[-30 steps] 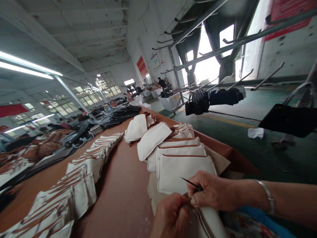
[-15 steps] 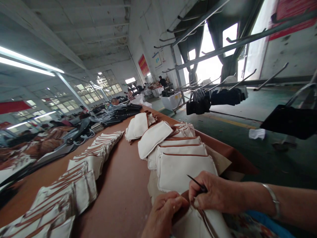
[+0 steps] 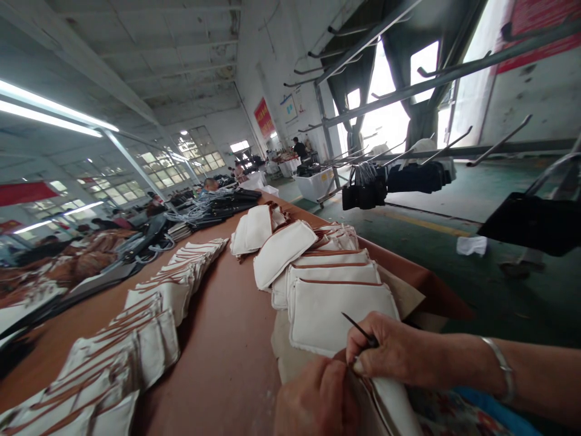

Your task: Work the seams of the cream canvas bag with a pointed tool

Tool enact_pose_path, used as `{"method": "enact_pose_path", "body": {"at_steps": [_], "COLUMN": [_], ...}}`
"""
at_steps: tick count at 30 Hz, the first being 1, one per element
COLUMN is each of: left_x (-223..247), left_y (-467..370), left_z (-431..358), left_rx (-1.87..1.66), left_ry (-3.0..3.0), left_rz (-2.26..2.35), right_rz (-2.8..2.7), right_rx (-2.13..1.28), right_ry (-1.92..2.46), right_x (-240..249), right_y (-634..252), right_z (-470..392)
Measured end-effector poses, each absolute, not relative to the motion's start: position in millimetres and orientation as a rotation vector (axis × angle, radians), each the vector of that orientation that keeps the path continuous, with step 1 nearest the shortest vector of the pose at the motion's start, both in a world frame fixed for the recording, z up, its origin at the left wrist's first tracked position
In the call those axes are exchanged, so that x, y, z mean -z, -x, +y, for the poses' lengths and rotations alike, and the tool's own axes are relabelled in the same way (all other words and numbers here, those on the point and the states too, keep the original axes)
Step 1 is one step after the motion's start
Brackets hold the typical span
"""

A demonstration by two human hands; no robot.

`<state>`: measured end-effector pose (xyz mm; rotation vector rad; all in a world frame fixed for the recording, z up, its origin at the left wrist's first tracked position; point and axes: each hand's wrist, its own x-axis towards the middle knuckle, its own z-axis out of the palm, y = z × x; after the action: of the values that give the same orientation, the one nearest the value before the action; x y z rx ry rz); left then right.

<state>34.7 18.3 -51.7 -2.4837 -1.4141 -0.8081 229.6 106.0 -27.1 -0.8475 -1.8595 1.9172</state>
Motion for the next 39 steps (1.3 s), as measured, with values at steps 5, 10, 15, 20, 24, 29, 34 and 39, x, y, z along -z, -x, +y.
{"method": "enact_pose_path", "body": {"at_steps": [5,10,15,20,24,29,34,39], "left_x": [50.9,38.5,37.6,31.6,24.4,29.4,37.7,36.0], "left_y": [-39.6,-43.0,-38.3,-36.2,-44.0,-52.4,-50.4,-45.4], "left_z": [17.1,28.8,34.2,30.7,28.8,29.6,27.7,25.0], "left_rx": [0.847,1.53,1.838,1.902,1.505,1.267,1.564,2.153], "left_ry": [2.472,2.552,2.55,2.612,2.584,2.526,2.464,2.393], "left_rz": [-1.756,-2.727,-2.947,-2.975,-3.007,-3.035,-3.156,-3.16], "right_rz": [-1.98,-2.333,-2.238,-2.045,-2.018,-2.169,-2.397,-2.473], "right_rx": [-1.784,-1.355,-1.559,-1.734,-1.739,-1.425,-0.725,-0.269], "right_ry": [0.785,0.63,0.715,0.763,0.769,0.627,0.18,-0.014], "right_x": [32.6,24.2,27.3,35.6,28.2,26.7,37.2,43.9], "right_y": [-227.1,-229.9,-230.7,-229.1,-231.6,-236.6,-245.4,-257.7], "right_z": [99.7,91.1,98.8,104.4,103.0,95.1,93.4,100.7]}}
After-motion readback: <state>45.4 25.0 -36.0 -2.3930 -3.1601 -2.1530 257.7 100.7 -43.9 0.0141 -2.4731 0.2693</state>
